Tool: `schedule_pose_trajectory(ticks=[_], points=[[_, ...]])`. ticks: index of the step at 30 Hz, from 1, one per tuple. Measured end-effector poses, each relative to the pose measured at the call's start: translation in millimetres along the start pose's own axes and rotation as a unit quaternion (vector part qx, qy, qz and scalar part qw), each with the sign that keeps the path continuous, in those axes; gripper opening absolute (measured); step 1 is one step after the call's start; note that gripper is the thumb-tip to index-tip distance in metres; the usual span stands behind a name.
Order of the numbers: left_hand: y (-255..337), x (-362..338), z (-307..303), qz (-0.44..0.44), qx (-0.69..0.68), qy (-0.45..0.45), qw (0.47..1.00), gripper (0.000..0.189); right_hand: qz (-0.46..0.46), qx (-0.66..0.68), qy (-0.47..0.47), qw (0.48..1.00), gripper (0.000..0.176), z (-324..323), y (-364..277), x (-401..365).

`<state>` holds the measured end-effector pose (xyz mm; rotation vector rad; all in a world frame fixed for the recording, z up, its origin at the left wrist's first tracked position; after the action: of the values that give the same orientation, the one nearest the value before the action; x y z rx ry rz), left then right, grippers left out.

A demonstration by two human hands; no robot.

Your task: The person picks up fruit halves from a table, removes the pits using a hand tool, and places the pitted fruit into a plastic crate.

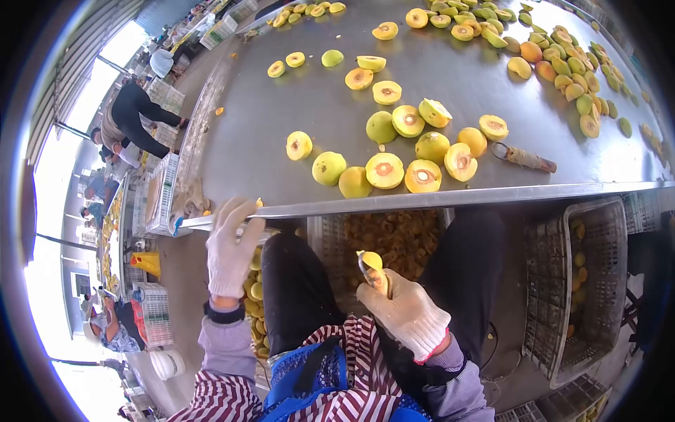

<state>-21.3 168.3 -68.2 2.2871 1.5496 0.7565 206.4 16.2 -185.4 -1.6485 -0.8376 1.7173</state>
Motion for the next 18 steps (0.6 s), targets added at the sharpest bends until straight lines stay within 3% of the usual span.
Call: schedule_pose_trajectory(ticks=[1,3,5,6,8,11,14,16,17,18], points=[[17,9,8,0.032,0.004,0.009,0.999,0.029,0.015,-0.033,0.012,0.999,0.03,1,-7,-4],[65,35,60,0.073,-0.083,-0.124,0.986,0.03,0.021,-0.044,0.022,0.999,0.031,-1,-7,-2],[82,56,112,0.135,0.078,-0.155,0.975,0.025,0.023,-0.038,0.027,0.999,0.033,-3,-2,-2],[85,73,126,0.138,0.076,-0.155,0.975,0.025,0.023,-0.038,0.031,0.999,0.033,-5,-1,-2],[79,98,155,0.129,0.22,-0.208,0.944,0.028,0.039,-0.042,0.018,0.998,0.034,-6,5,-3],[80,101,168,0.207,0.165,-0.181,0.947,0.04,0.036,-0.021,0.022,0.999,0.035,-8,7,-4],[62,112,187,0.19,0.167,-0.228,0.94,0.052,0.037,-0.056,0.023,0.997,0.035,-8,3,-2],[70,116,167,0.21,0.155,-0.188,0.947,0.052,0.039,-0.059,0.027,0.997,0.034,-8,-1,-5],[52,118,160,0.06,-0.075,-0.214,0.972,0.053,0.04,-0.06,0.032,0.997,0.033,-10,-2,-6],[34,112,161,-0.095,-0.297,-0.226,0.923,0.053,0.04,-0.057,0.033,0.997,0.033,-11,0,-6]])
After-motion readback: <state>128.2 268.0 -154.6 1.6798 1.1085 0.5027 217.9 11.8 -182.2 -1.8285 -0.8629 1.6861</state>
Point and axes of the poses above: each hand's wrist, its own x-axis towards the middle knuckle, its own z-axis out of the palm, y = z × x, the point moved 10 cm from there along x, towards the middle knuckle, and after that the axes turned 5 degrees about z, right-handed, at the moved point
